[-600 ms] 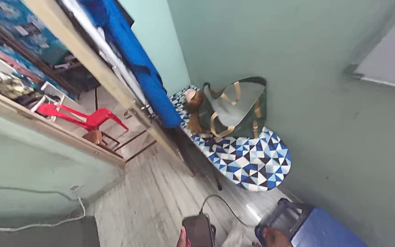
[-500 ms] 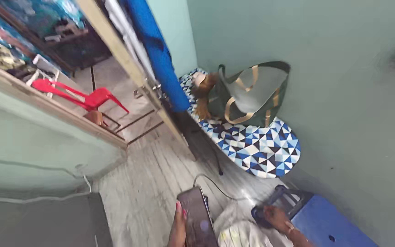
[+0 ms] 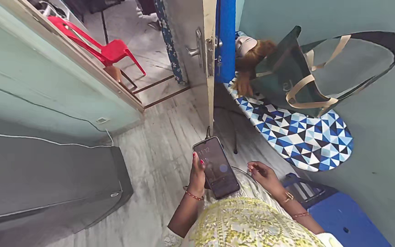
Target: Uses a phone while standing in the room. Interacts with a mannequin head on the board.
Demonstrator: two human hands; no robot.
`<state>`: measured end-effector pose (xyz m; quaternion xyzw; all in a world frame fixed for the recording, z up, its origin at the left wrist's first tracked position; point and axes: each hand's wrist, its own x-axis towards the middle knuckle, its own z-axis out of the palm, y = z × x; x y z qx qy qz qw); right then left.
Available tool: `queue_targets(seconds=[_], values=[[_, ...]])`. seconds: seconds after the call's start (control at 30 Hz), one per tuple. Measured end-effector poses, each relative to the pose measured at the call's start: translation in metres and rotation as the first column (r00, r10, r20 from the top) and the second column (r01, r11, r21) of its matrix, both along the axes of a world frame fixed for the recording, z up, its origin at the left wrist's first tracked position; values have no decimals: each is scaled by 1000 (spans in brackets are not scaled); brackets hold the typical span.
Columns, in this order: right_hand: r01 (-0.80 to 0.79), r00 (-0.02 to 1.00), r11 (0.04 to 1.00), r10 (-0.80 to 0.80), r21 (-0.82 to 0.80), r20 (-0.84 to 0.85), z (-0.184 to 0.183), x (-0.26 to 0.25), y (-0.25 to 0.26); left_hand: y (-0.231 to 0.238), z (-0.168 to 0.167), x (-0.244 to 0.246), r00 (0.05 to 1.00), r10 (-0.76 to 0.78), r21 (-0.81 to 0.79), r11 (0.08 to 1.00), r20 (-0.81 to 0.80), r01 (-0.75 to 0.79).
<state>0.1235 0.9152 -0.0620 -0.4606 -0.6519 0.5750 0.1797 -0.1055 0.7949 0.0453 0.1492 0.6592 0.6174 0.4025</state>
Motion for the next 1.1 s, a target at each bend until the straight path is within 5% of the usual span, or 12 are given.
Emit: queue_targets(seconds=[0.13, 0.3, 0.5, 0.73, 0.83, 0.93, 1.03, 1.1], values=[[-201, 937, 974, 161, -103, -311, 72, -39, -4, 4, -8, -10, 999, -4, 86, 996, 42, 1], [-456, 889, 889, 457, 34, -32, 123, -81, -6, 22, -4, -15, 999, 30, 19, 999, 44, -31], [-351, 919, 930, 321, 106, 229, 119, -105, 15, 54, -3, -3, 989, -144, -31, 989, -31, 143], [-265, 927, 963, 241, 46, 289, 117, -98, 67, 112, -5, 5, 955, -287, -6, 958, -72, 287], [-50, 997, 996, 55, -75, 57, 100, -76, 94, 142, -23, 2, 928, -368, 18, 929, -63, 370], [282, 933, 917, -330, -281, -143, 67, -39, 124, 162, -40, -8, 936, -353, 64, 933, -20, 353], [532, 809, 751, -587, -391, -27, 38, 22, 154, 165, -47, -24, 952, -300, 101, 947, -58, 304], [723, 678, 632, -727, -281, 109, 11, 69, 176, 169, -46, -30, 971, -230, 117, 965, -65, 236]])
